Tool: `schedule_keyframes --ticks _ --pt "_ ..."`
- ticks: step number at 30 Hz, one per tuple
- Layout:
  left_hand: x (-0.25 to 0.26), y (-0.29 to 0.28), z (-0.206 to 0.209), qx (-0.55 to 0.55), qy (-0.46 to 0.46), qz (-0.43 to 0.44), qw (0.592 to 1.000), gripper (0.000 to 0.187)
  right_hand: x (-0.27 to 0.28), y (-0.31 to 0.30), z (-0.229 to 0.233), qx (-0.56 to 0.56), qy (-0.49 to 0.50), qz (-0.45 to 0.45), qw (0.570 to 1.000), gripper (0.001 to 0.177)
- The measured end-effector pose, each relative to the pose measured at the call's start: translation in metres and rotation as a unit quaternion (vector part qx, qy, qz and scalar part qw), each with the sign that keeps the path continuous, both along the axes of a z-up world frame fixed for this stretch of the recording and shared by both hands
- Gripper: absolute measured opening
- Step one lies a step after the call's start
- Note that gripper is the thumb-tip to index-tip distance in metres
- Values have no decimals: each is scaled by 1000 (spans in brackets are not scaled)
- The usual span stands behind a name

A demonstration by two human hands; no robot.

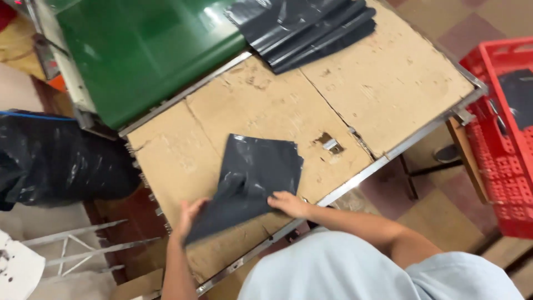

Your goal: The person retrieves black plastic sheets from a green conveyor belt, folds them by hand on a wooden table, and stacks them into a red plastic crate. The process involves repeatedly picking up sheets, folding them into smaller rectangles, and placing them into the crate.

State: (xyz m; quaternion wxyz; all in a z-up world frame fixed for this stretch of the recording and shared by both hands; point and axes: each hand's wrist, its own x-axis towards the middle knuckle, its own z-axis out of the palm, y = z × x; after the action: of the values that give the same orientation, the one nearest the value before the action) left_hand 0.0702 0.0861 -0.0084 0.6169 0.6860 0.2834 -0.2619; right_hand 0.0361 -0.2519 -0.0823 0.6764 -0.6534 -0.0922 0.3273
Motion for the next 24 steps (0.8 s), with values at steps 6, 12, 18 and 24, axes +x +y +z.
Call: schedule_keyframes --ticks 6,12,18,24 --pt "-9 -21 -24 143 -129 -90 977 32 34 -20 18 149 390 -211 884 31" --pt "30 -49 -14 602 -53 -96 791 54 176 -181 37 -3 -117 -261 958 14" --pt "189 -242 6 684 -347 -120 631 39 402 -417 -40 -336 -251 -466 779 47" --pt "344 -369 -27 544 -155 -195 801 61 509 -474 -21 -462 -118 -380 793 65"
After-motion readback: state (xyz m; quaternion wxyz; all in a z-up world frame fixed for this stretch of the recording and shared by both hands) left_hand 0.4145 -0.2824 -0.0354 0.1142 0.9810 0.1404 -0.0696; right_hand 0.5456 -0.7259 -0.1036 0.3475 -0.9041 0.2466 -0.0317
